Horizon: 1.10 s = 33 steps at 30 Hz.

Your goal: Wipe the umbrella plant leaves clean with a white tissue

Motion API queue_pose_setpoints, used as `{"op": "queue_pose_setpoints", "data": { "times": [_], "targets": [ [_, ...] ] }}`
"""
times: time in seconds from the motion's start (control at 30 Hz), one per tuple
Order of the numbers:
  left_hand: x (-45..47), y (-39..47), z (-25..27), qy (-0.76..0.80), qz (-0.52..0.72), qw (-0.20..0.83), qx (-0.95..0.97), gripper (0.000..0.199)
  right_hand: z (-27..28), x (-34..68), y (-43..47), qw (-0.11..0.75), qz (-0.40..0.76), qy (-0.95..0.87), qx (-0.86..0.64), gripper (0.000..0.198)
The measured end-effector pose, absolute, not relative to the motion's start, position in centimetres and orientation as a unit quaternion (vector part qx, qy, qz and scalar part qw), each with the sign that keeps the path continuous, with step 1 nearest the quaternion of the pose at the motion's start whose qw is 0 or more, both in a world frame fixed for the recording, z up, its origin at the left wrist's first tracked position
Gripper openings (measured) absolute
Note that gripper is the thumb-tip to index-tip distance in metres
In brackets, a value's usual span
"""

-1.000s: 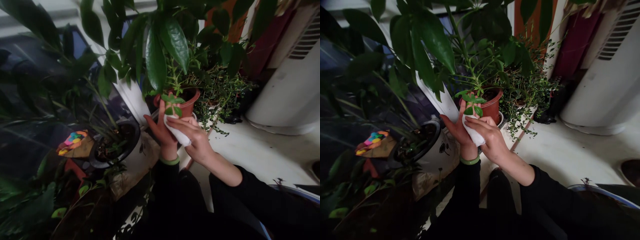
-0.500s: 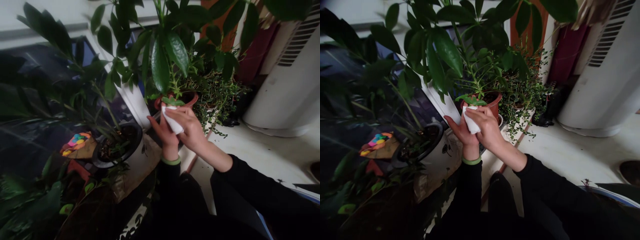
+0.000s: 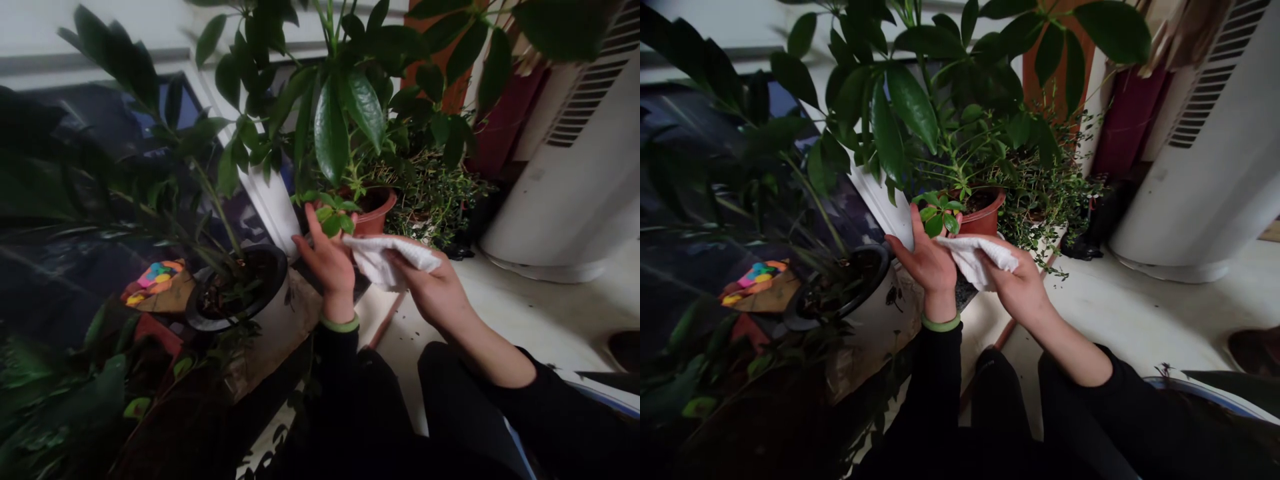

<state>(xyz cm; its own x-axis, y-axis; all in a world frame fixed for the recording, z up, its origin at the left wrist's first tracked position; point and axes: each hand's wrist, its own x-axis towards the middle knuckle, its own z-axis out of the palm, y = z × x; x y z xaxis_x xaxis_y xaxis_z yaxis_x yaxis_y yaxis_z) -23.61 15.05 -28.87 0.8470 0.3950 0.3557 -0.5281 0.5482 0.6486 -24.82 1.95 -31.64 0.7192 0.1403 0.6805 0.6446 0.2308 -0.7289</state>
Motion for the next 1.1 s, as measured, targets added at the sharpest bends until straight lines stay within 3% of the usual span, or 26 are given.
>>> {"op": "queue_pose_setpoints", "data": {
  "times": [0.27,0.47,0.7,0.9,1.1],
  "targets": [
    [-23.3,15.4,-29.1,-0.123,0.269,0.889,0.35,0.086,-28.1,-20.3,4.0,0.543,-0.396,-0.369,-0.642,0.049],
    [-23.3,15.1,-29.5,-0.134,0.256,0.889,0.355,0.091,-29.8,-17.9,7.8,0.438,-0.404,-0.433,-0.676,0.063],
    [-23.5,15.4,-29.5,-0.069,0.261,0.909,0.317,0.077,-31.2,-20.0,8.2,0.446,-0.385,-0.455,-0.667,0.084],
    [-25.1,15.3,-30.1,-0.019,0.285,0.895,0.343,0.05,-30.5,-21.6,7.6,0.461,-0.312,-0.525,-0.644,0.081],
    [-24.0,14.9,-29.1,-0.117,0.248,0.901,0.335,0.088,-28.6,-22.6,5.4,0.562,-0.305,-0.473,-0.606,0.051]
  ]
}}
